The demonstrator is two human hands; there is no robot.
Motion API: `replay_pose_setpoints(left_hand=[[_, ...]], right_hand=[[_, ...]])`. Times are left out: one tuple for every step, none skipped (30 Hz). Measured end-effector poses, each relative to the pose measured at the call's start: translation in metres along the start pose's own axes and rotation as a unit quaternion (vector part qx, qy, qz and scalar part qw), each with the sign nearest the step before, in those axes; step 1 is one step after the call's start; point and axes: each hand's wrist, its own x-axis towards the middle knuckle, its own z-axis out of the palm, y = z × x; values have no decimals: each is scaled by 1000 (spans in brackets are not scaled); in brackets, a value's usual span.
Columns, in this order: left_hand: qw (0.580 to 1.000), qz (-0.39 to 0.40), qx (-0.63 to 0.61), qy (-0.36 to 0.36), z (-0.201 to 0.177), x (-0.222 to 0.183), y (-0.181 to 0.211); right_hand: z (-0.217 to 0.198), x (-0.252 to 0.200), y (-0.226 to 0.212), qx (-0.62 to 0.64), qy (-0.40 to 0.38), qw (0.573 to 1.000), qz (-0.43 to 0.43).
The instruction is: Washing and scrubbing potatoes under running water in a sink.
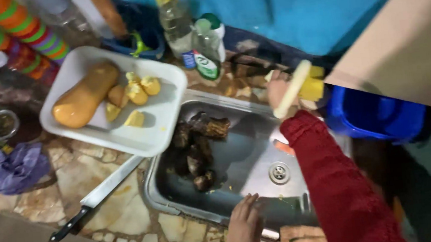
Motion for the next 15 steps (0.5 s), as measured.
replay_pose_setpoints(left_hand=[[999, -26, -17, 27, -12, 2, -4], [999, -33, -18, 30, -23, 9, -5], [997, -48, -38, 39, -34, 15, -6], [995, -61, -58, 48, -45, 21, -7], [995, -66, -60, 50, -51, 24, -15], [988, -70, -103, 92, -57, 36, -26], [977, -75, -147, 134, -63, 48, -36], [977, -73, -148, 136, -73, 64, -43], [973, -66, -121, 188, -82, 81, -50], [965, -60, -94, 236, -92, 96, -57], [965, -59, -95, 237, -93, 110, -62], [949, -82, -169, 253, -92, 125, -67], [927, -105, -241, 267, -91, 140, -72], [928, -102, -245, 263, -70, 156, -89], [878, -159, -370, 258, -48, 172, -106]], right_hand=[[16, 7, -4, -85, -32, 996, 10], [1, 10, -3, -84, -36, 996, 4], [-13, 13, -1, -43, -58, 997, -11], [-30, 15, 2, -4, -79, 997, -23], [-49, 10, -3, -5, -82, 996, -27], [-70, 13, -4, 31, -64, 996, -63], [-92, 17, -5, 66, -45, 992, -100], [-89, 9, -1, 64, -43, 992, -101], [-86, 1, 3, 171, 6, 979, -107], [-83, -8, 7, 277, 53, 953, -111], [-76, -24, 2, 275, 54, 953, -112], [-69, -42, -2, 539, -66, 840, 7], [-62, -60, -6, 745, -178, 631, 122], [-58, -68, -13, 743, -174, 634, 125], [-53, -75, -21, 790, -192, 550, 191]])
